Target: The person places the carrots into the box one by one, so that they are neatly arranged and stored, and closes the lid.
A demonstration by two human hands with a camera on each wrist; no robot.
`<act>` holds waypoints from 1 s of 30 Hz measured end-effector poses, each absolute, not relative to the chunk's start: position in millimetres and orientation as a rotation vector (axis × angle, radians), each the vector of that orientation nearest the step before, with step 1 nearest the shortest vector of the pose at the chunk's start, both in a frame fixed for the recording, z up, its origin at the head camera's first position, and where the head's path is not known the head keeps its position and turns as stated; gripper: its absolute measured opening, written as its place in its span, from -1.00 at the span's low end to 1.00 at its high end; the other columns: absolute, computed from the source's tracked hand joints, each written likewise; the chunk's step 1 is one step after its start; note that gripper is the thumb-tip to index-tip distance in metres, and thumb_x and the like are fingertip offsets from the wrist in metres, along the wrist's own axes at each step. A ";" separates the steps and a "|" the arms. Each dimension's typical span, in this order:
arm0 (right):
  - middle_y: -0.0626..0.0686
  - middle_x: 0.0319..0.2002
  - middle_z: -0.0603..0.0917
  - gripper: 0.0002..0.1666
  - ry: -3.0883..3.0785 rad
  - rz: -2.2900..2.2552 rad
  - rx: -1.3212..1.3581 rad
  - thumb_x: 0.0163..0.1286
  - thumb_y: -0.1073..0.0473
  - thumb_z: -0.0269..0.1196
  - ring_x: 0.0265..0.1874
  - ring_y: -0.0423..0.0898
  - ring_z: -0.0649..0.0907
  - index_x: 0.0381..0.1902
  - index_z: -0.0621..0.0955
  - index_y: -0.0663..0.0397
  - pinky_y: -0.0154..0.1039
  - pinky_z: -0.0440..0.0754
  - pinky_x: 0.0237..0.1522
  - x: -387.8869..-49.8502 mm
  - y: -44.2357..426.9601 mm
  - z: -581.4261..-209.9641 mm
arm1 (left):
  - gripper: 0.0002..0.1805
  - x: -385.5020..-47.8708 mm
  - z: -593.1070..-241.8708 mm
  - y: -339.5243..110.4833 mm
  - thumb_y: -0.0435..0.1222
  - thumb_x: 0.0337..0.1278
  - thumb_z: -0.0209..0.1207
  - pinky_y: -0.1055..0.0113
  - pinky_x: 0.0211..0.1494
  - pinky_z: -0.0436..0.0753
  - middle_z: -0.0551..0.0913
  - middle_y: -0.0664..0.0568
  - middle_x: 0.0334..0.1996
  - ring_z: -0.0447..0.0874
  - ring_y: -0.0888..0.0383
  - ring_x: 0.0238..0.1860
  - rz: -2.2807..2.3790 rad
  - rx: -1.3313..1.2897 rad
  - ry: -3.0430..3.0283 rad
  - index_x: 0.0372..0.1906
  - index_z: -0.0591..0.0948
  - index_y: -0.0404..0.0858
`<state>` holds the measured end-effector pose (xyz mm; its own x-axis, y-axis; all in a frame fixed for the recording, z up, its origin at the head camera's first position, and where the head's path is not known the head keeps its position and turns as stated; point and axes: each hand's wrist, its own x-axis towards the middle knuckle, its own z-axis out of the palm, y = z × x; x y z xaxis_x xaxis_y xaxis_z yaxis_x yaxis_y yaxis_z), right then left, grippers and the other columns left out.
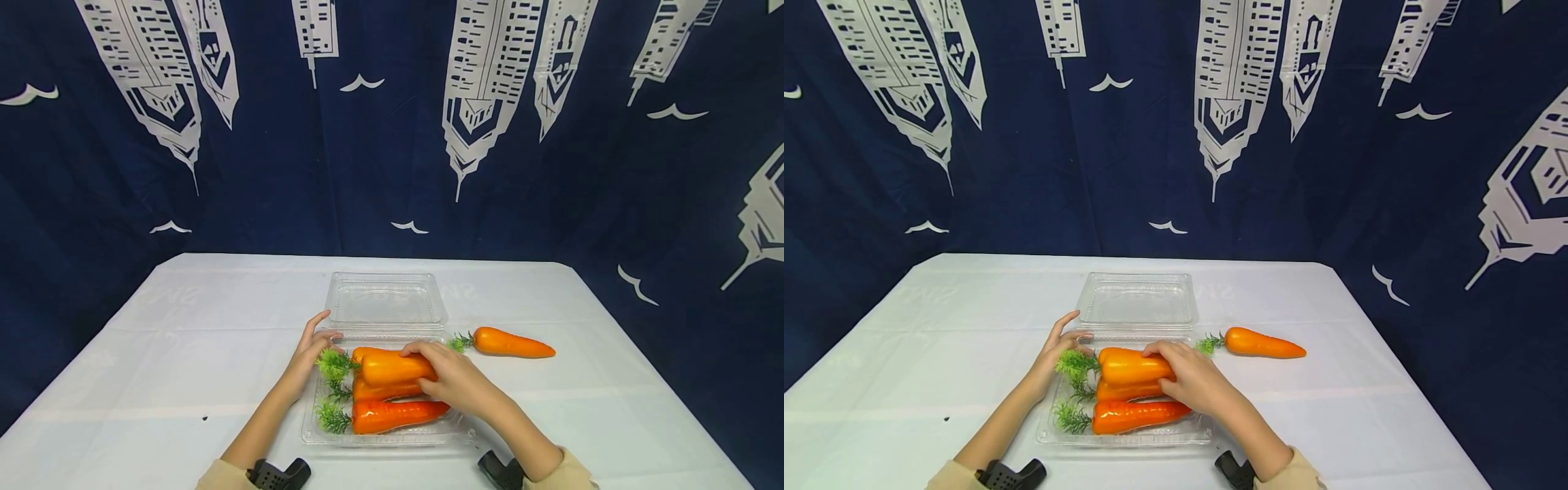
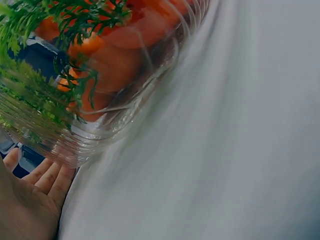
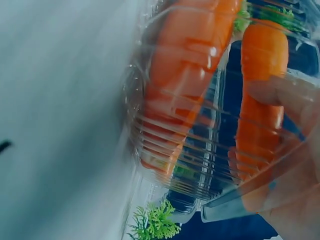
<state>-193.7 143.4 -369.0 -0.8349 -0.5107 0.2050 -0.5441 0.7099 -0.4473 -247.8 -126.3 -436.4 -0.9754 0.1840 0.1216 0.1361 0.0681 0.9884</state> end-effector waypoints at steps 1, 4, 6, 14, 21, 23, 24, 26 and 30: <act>-0.09 0.05 0.55 -0.52 -2.845 0.784 0.877 0.09 0.28 0.23 0.02 -0.12 0.53 0.01 0.45 -0.12 -0.05 0.47 0.08 -194.5 142.6 -368.8 | -0.37 -247.6 -436.2 -126.4 -0.36 0.15 -0.18 -0.05 0.28 0.20 0.45 -0.29 0.09 0.60 0.19 -0.23 2.098 0.341 2.264 0.35 0.04 -0.05; -0.10 0.04 0.55 -0.52 -2.842 0.806 0.879 0.09 0.28 0.23 0.04 -0.11 0.52 0.00 0.45 -0.14 -0.05 0.46 0.10 -197.2 139.7 -368.6 | -0.39 -246.9 -435.4 -126.4 -0.34 0.18 -0.17 0.08 0.21 0.33 0.45 -0.29 0.09 0.58 0.19 -0.21 2.108 0.345 2.251 0.36 0.04 -0.06; -0.11 0.03 0.56 -0.53 -2.841 0.818 0.876 0.10 0.28 0.22 0.04 -0.10 0.52 -0.01 0.45 -0.16 -0.04 0.45 0.10 -199.4 137.7 -369.2 | -0.41 -246.7 -435.3 -126.6 -0.33 0.21 -0.17 0.19 0.15 0.39 0.45 -0.29 0.09 0.56 0.20 -0.19 2.114 0.350 2.244 0.36 0.04 -0.06; -0.08 -0.01 0.59 -0.55 -2.833 0.807 0.894 0.11 0.29 0.23 0.01 -0.08 0.54 -0.02 0.46 -0.11 -0.04 0.45 0.09 -207.9 130.3 -376.5 | -0.38 -247.4 -435.8 -126.8 -0.38 0.16 -0.17 0.36 -0.05 0.52 0.40 -0.32 0.10 0.57 0.19 -0.23 2.149 0.343 2.189 0.35 0.04 -0.06; -0.03 0.01 0.57 -0.54 -2.894 0.824 0.883 0.15 0.27 0.21 0.01 -0.04 0.54 0.03 0.43 -0.10 -0.01 0.46 0.08 -213.1 129.1 -380.7 | -0.43 -246.8 -436.6 -125.5 -0.28 0.25 -0.17 0.34 0.13 0.39 0.45 -0.28 0.09 0.40 -0.06 0.13 2.109 0.323 2.246 0.36 0.05 -0.05; -0.02 0.01 0.57 -0.53 -2.903 0.819 0.889 0.16 0.27 0.21 -0.01 -0.04 0.54 0.04 0.42 -0.10 -0.01 0.46 0.07 -214.7 128.7 -380.6 | -0.44 -247.1 -436.8 -125.5 -0.27 0.26 -0.17 0.32 0.15 0.37 0.47 -0.27 0.08 0.39 -0.10 0.15 2.110 0.313 2.253 0.36 0.05 -0.05; -0.02 0.01 0.57 -0.53 -2.908 0.815 0.893 0.17 0.27 0.20 -0.02 -0.04 0.54 0.05 0.41 -0.10 -0.02 0.46 0.07 -215.4 128.5 -380.6 | -0.44 -247.3 -436.9 -125.6 -0.26 0.26 -0.18 0.34 0.15 0.37 0.47 -0.27 0.07 0.39 -0.10 0.15 2.109 0.312 2.260 0.36 0.05 -0.05; -0.02 0.01 0.57 -0.53 -2.920 0.799 0.905 0.17 0.26 0.20 -0.03 -0.05 0.55 0.06 0.40 -0.10 -0.02 0.47 0.07 -216.5 128.3 -380.7 | -0.45 -247.3 -436.6 -125.9 -0.24 0.28 -0.18 0.36 0.11 0.41 0.47 -0.26 0.07 0.43 -0.06 0.11 2.110 0.303 2.255 0.36 0.06 -0.04; -0.02 0.03 0.56 -0.53 -2.940 0.778 0.914 0.18 0.24 0.19 -0.02 -0.05 0.54 0.06 0.39 -0.10 -0.02 0.48 0.06 -217.6 128.2 -381.8 | -0.44 -246.1 -435.2 -126.3 -0.19 0.29 -0.15 0.40 -0.03 0.51 0.45 -0.26 0.07 0.51 0.10 -0.02 2.109 0.287 2.236 0.36 0.05 -0.02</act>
<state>-217.6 128.2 -381.8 -0.8338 -0.5411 0.1094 -0.5244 0.7145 -0.4632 -246.1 -126.3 -435.2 -0.9812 0.1720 0.0875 0.0974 0.0496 0.9940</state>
